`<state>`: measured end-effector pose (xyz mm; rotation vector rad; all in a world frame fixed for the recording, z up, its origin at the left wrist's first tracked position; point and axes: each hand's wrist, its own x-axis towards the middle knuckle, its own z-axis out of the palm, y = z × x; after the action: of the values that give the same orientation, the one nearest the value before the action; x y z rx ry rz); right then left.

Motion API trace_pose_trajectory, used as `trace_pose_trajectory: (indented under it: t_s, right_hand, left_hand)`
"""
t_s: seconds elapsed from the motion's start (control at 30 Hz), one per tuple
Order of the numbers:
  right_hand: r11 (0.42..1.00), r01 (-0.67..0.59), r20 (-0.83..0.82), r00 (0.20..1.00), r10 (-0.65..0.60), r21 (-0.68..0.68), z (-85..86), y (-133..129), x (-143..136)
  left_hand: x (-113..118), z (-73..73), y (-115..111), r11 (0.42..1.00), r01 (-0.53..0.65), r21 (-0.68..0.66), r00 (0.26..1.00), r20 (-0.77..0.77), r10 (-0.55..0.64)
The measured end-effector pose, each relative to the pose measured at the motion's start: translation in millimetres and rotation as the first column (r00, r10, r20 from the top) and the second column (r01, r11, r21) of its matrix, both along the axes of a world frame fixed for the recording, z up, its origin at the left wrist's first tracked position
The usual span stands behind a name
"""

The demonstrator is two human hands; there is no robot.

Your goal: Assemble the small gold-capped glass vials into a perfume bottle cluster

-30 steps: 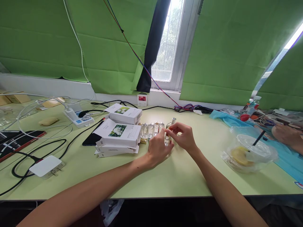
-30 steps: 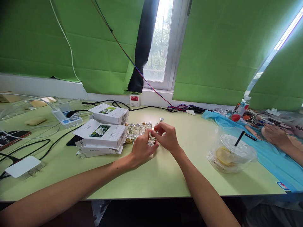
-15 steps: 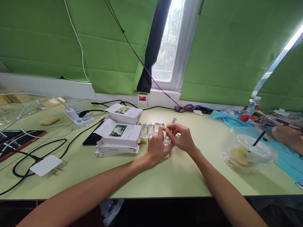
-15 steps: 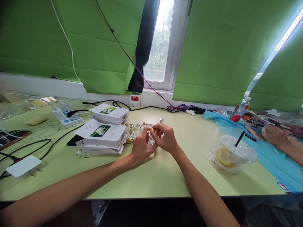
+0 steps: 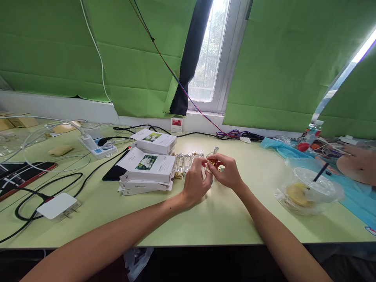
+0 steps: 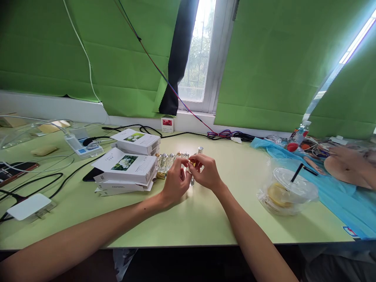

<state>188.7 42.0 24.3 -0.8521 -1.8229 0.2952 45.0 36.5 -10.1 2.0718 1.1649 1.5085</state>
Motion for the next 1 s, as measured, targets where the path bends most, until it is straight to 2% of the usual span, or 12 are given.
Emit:
trace_pose_trajectory:
  t_s: [0.23,0.43,1.0]
  right_hand:
    - [1.0,-0.001,0.004,1.0,0.001,-0.007,0.4,-0.7,1.3]
    - [1.0,0.005,0.005,1.0,-0.004,-0.015,1.7,-1.4,1.3]
    - [1.0,0.028,0.008,1.0,-0.028,-0.004,1.1,-0.2,0.6]
  left_hand:
    - [-0.1,-3.4,-2.2,0.997,0.056,-0.059,0.998,0.009,-0.056]
    - [-1.4,-2.6,-4.3,0.986,0.103,-0.134,0.992,-0.052,-0.111]
    - [1.1,6.0,-11.4,0.994,-0.026,-0.109,0.989,-0.147,0.01]
